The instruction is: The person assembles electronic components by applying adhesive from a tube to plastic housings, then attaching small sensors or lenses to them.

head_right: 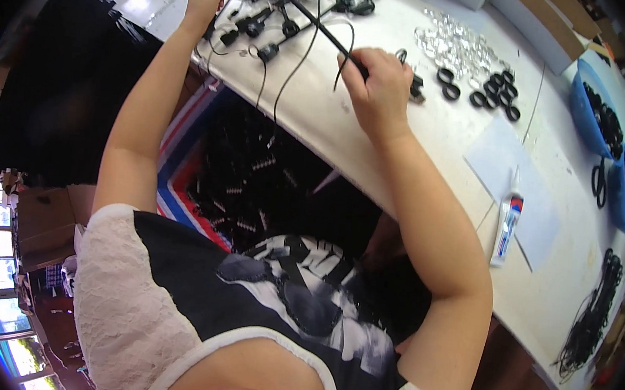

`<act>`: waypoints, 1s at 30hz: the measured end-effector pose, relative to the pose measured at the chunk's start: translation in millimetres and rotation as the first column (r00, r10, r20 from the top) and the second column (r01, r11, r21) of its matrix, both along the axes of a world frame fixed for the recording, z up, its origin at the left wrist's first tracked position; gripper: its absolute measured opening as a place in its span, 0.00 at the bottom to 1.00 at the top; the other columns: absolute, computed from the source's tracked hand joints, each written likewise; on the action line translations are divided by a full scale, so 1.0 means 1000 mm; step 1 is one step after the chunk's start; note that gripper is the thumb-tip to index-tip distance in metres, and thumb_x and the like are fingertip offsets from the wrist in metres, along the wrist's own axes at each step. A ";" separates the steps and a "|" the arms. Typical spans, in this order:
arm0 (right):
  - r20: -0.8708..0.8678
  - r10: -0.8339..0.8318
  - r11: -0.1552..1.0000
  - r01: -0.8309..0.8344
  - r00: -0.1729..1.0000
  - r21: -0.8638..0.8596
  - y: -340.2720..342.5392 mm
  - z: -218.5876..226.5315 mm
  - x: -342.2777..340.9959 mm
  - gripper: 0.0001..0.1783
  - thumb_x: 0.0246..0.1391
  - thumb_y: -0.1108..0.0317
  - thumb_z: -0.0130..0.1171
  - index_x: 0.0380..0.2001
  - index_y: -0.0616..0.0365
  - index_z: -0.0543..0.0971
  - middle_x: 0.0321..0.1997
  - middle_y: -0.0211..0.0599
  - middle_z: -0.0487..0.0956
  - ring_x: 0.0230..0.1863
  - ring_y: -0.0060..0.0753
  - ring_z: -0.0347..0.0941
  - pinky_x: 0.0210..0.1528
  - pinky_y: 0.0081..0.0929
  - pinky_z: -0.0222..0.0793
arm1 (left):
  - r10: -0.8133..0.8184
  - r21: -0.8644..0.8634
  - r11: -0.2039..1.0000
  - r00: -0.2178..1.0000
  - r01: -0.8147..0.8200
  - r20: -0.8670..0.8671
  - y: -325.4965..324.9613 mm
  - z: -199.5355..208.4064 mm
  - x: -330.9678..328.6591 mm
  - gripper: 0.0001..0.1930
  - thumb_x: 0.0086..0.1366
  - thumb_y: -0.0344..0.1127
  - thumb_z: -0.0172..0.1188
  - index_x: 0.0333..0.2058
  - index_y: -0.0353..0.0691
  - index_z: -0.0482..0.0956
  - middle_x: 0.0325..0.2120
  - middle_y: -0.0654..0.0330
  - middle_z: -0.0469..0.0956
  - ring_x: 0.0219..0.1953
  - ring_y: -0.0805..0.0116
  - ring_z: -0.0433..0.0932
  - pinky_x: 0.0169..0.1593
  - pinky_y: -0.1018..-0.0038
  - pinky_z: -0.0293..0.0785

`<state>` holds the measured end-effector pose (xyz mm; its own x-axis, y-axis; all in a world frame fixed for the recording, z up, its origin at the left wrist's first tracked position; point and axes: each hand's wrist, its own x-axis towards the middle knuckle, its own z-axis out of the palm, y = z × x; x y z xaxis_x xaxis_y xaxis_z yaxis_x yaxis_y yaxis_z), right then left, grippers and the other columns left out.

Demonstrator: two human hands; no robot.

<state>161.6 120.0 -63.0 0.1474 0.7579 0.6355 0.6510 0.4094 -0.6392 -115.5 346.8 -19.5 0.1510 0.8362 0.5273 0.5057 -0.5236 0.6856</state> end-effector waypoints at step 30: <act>-0.824 0.074 0.910 -0.377 0.562 -0.175 -0.208 0.078 0.019 0.14 0.49 0.64 0.50 0.26 0.67 0.74 0.19 0.29 0.69 0.23 0.18 0.61 0.29 0.15 0.55 | -0.105 0.053 0.994 0.988 0.099 0.111 -0.163 0.043 0.007 0.12 0.64 0.37 0.48 0.38 0.36 0.75 0.24 0.63 0.73 0.27 0.75 0.68 0.35 0.80 0.65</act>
